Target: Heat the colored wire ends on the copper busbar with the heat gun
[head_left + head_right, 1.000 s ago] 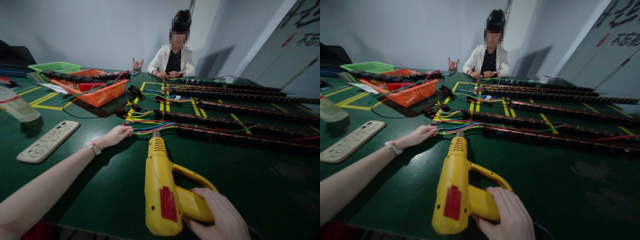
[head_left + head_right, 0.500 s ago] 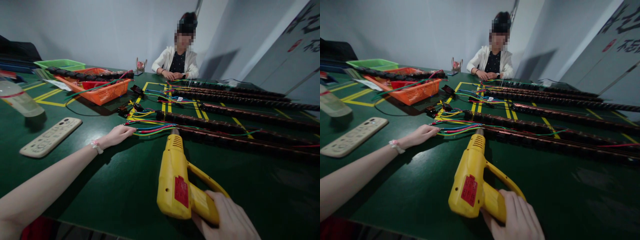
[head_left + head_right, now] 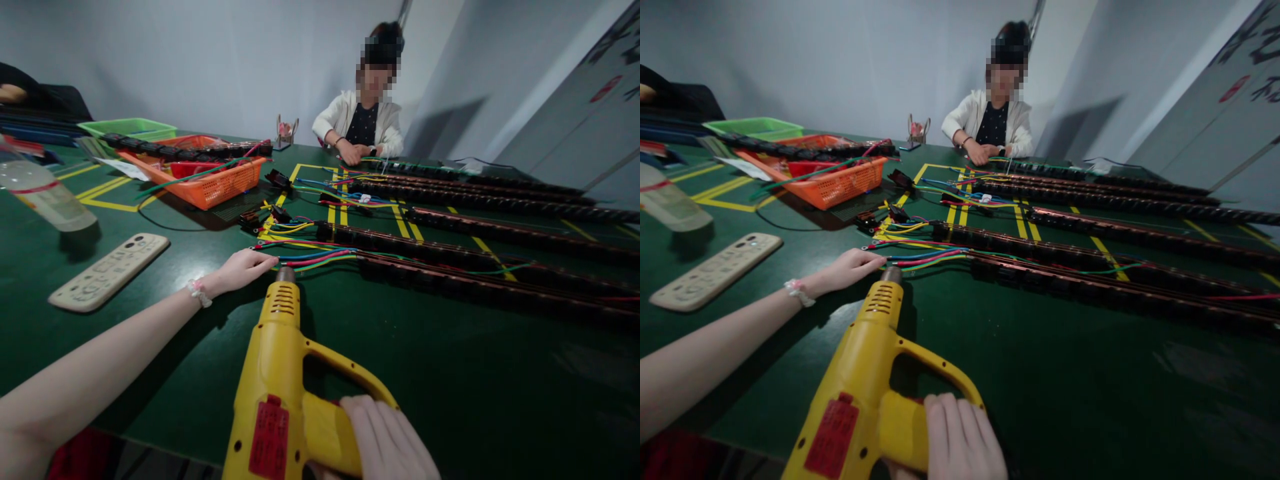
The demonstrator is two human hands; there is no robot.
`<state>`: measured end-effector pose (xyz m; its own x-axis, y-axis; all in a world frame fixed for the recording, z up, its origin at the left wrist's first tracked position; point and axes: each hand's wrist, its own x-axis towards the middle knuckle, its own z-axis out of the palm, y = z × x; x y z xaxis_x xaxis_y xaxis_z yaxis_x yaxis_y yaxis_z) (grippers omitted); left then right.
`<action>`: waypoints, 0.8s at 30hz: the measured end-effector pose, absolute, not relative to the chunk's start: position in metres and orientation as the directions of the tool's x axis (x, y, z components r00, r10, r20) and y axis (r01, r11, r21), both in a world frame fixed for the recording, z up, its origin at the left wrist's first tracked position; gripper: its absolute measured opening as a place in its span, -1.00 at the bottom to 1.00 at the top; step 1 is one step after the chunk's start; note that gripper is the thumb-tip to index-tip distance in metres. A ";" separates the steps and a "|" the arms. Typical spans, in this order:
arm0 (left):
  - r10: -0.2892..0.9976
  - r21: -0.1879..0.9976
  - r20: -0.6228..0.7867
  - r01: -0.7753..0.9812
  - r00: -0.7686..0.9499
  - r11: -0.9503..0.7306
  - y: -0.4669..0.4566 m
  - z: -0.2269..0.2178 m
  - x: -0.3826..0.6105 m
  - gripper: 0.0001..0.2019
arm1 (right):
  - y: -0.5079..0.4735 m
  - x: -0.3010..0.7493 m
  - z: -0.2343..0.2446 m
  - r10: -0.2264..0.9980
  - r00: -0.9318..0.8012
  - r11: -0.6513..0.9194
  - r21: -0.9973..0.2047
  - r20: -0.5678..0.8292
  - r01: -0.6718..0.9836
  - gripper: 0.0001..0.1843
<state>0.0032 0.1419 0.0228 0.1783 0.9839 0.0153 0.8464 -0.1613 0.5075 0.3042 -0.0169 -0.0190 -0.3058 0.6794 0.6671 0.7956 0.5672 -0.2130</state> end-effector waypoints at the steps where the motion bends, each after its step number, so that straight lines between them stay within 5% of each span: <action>1: 0.985 0.514 0.015 0.844 0.170 -0.154 0.142 0.022 0.003 -0.38 | -0.017 0.298 -0.021 0.663 -0.305 0.586 -0.222 0.683 0.779 -0.46; 10: 0.991 0.553 0.009 0.825 0.137 -0.119 0.144 0.019 0.001 -0.35 | -0.013 0.289 0.001 0.621 -0.386 0.655 -0.182 0.682 0.733 -0.46; 24: 0.982 0.483 0.012 0.859 0.189 -0.171 0.140 0.024 0.004 -0.39 | -0.003 0.327 0.016 0.761 -0.357 0.594 -0.359 0.541 0.720 -0.55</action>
<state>0.0038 0.1401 0.0243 0.1890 0.9819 0.0125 0.8585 -0.1714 0.4833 0.3268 -0.0034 0.0155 -0.3574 0.7611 0.5413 0.7204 0.5935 -0.3587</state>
